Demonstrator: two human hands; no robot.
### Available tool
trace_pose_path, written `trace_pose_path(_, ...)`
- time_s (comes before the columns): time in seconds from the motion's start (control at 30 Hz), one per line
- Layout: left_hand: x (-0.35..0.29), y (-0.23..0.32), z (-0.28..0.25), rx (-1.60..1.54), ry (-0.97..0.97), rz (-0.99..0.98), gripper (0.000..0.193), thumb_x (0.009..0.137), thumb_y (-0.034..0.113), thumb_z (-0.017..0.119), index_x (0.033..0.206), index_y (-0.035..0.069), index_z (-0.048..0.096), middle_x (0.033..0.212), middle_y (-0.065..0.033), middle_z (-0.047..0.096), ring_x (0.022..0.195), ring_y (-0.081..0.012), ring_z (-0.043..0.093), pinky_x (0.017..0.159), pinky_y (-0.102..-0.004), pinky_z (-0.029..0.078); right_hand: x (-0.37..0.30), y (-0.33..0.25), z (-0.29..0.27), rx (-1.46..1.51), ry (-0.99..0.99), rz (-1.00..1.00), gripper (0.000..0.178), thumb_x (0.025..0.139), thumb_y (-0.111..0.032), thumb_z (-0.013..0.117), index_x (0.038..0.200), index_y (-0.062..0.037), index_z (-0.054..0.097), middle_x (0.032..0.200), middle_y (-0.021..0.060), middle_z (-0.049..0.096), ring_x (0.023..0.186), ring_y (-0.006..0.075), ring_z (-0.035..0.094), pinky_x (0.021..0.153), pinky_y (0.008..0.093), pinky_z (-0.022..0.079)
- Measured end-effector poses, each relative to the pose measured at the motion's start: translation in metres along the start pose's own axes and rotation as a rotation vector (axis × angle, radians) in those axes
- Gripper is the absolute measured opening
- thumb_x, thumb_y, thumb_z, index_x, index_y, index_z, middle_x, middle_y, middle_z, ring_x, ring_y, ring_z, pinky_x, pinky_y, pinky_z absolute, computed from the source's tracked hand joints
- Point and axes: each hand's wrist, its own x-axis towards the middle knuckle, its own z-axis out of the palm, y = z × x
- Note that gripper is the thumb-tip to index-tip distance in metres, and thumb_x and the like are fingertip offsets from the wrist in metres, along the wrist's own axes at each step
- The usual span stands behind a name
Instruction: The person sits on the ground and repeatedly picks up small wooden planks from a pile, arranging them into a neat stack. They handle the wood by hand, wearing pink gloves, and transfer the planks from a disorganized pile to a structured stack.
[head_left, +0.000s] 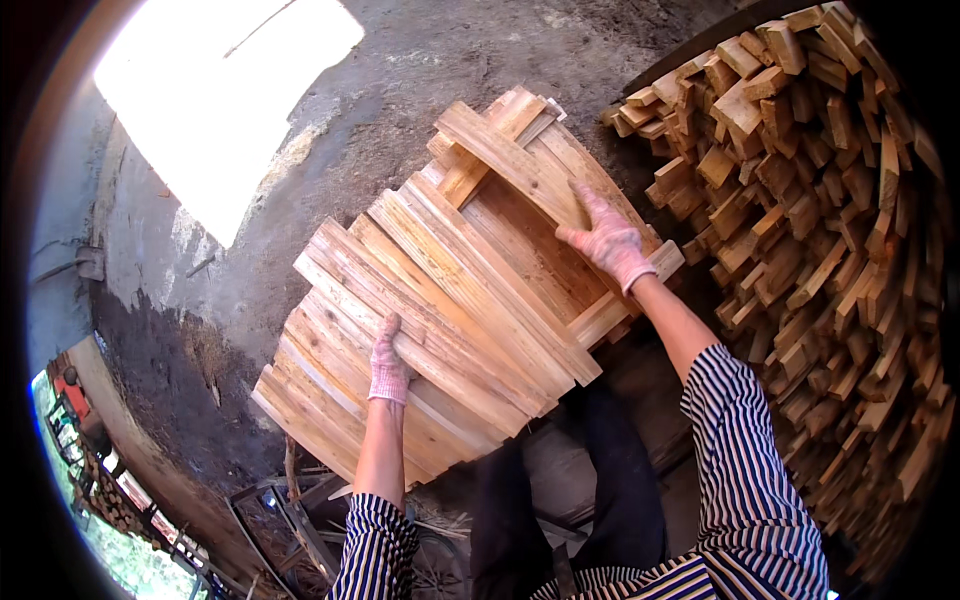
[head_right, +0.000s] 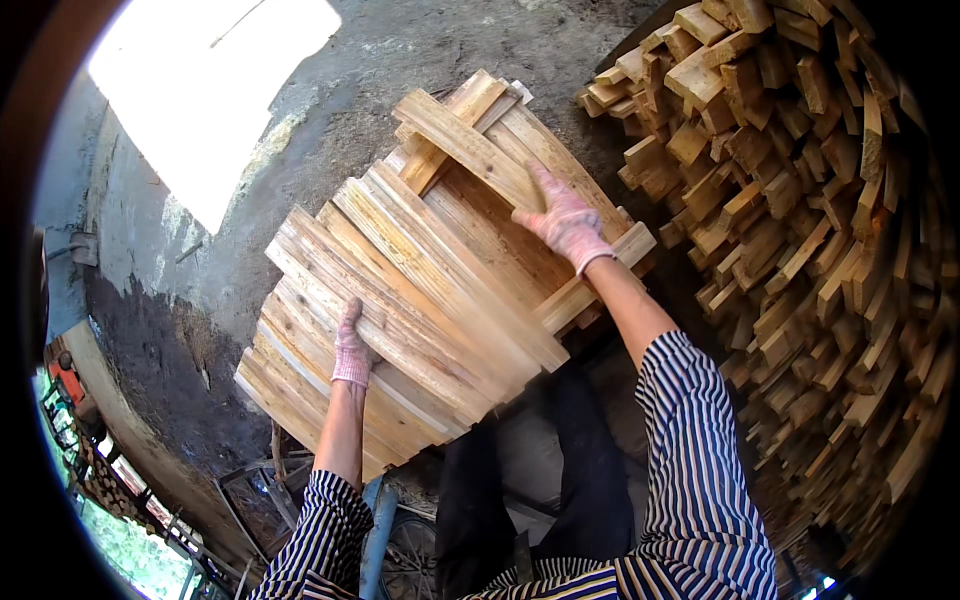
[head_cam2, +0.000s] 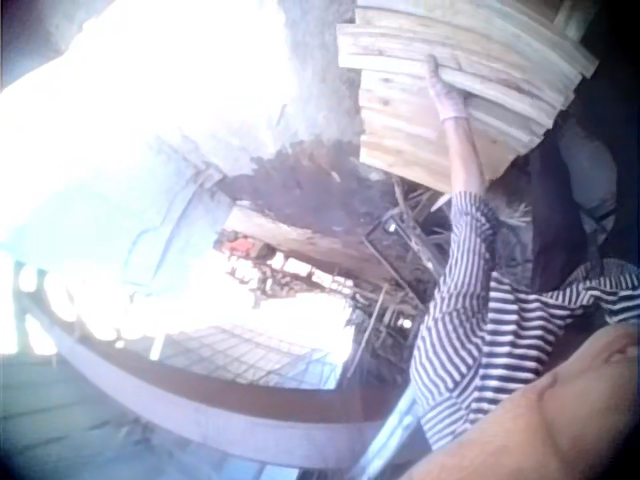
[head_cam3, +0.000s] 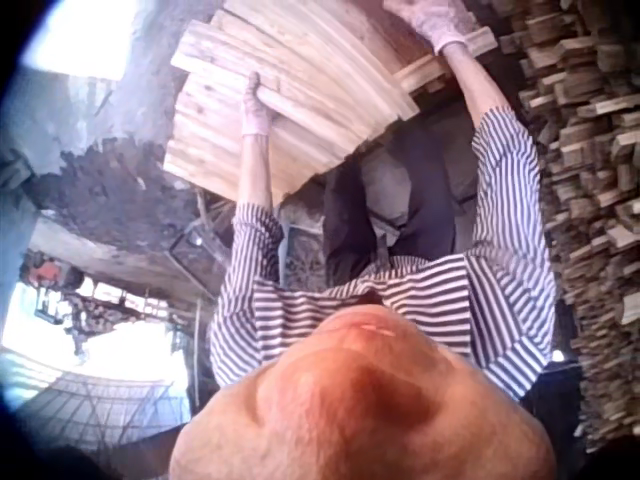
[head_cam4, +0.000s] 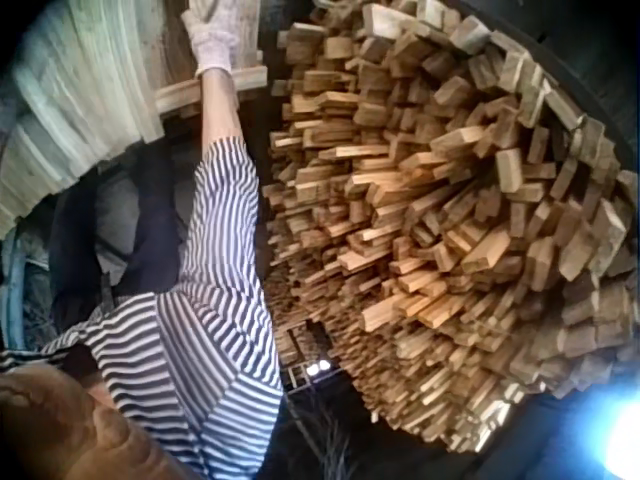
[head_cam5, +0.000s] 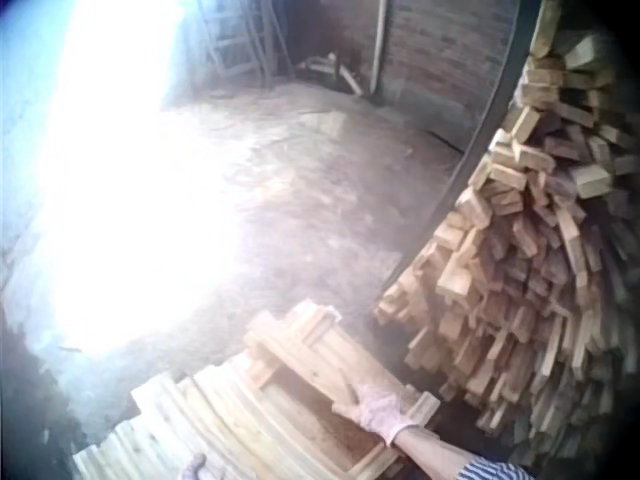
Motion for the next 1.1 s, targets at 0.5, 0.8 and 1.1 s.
trace_pose_path(0.5, 0.004, 0.008, -0.012, -0.019, 0.031, 0.039, 0.061, 0.086, 0.027, 0.078, 0.137, 0.005, 0.055, 0.127, -0.0172, 0.064, 0.112, -0.0366, 0.065, 0.096, -0.0544, 0.057, -0.038, -0.05, 0.059, -0.606, 0.346, -0.181, 0.076, 0.097, -0.045, 0.062, 0.161, -0.0421, 0.02, 0.168, 0.0198, 0.018, 0.153, 0.042, 0.023, 0.126, 0.0552, 0.018)
trace_pose_path(0.8, -0.052, 0.012, -0.085, -0.118, -0.115, 0.07, 0.067, 0.084, 0.033, 0.081, 0.139, 0.007, 0.054, 0.135, -0.017, 0.059, 0.123, -0.0353, 0.06, 0.102, -0.0534, 0.054, -0.057, -0.077, 0.068, -0.54, 0.358, -0.264, 0.065, 0.084, -0.035, 0.077, 0.145, -0.0332, 0.055, 0.133, 0.018, 0.058, 0.113, 0.0369, 0.059, 0.091, 0.0464, 0.054)
trace_pose_path(1.1, -0.053, 0.011, -0.075, -0.011, 0.001, 0.014, 0.067, 0.085, 0.03, 0.08, 0.141, 0.004, 0.051, 0.132, -0.0176, 0.061, 0.117, -0.0341, 0.062, 0.099, -0.0523, 0.055, -0.054, -0.059, 0.092, -0.488, 0.32, -0.303, 0.063, 0.092, -0.036, 0.069, 0.151, -0.0286, 0.05, 0.151, 0.0182, 0.048, 0.134, 0.0383, 0.049, 0.113, 0.0509, 0.039)
